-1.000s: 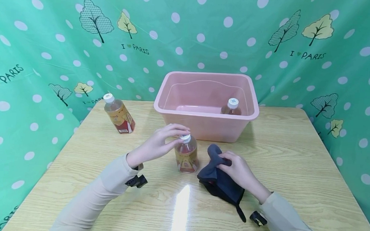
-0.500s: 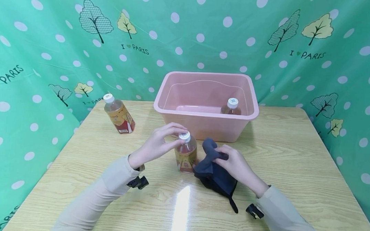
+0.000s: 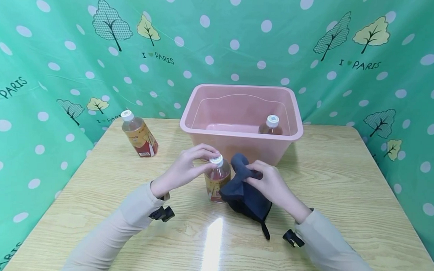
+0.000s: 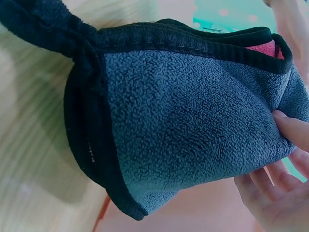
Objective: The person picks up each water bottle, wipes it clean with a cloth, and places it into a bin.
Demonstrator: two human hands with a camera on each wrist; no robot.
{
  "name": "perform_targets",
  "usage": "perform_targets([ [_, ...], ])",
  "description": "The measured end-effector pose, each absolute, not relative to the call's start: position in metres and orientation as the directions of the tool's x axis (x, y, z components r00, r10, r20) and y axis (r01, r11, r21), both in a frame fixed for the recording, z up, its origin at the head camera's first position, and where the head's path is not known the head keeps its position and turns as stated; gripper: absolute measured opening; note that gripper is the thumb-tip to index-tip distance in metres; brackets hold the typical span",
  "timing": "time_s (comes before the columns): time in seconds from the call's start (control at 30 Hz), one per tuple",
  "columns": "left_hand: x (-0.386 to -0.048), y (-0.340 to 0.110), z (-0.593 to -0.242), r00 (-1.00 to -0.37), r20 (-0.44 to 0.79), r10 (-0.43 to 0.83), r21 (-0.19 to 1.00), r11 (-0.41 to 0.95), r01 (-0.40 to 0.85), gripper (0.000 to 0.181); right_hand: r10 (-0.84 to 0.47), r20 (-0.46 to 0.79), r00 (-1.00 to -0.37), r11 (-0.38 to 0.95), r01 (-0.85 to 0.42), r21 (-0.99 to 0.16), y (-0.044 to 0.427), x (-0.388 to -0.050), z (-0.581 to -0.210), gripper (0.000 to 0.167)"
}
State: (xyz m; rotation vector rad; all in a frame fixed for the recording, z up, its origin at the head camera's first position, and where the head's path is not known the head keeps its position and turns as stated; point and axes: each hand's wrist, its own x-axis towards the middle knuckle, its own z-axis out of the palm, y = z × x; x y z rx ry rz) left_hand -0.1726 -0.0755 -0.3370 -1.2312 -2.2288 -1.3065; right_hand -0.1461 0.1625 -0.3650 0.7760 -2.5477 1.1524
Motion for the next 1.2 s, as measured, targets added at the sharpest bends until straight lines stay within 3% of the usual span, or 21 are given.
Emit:
perform_targets([
  [0.43, -0.173, -0.076, -0.337, -0.619, 0.58, 0.529, 0.601, 0.234, 0.764, 0.021, -0.378, 0.395, -0.837, 0.533, -0.546, -0.647, 0.15, -0.15, -0.355, 0.019],
  [0.83, -0.174, -0.077, -0.336, -0.596, 0.602, 0.532, 0.565, 0.243, 0.788, 0.019, -0.363, 0.415, -0.834, 0.535, -0.551, -0.64, 0.146, -0.151, -0.365, 0.017],
  [1.2, -0.174, -0.077, -0.336, -0.615, 0.581, 0.533, 0.595, 0.238, 0.768, 0.018, -0.375, 0.325, -0.868, 0.54, -0.49, -0.685, 0.147, -0.153, -0.381, 0.016],
])
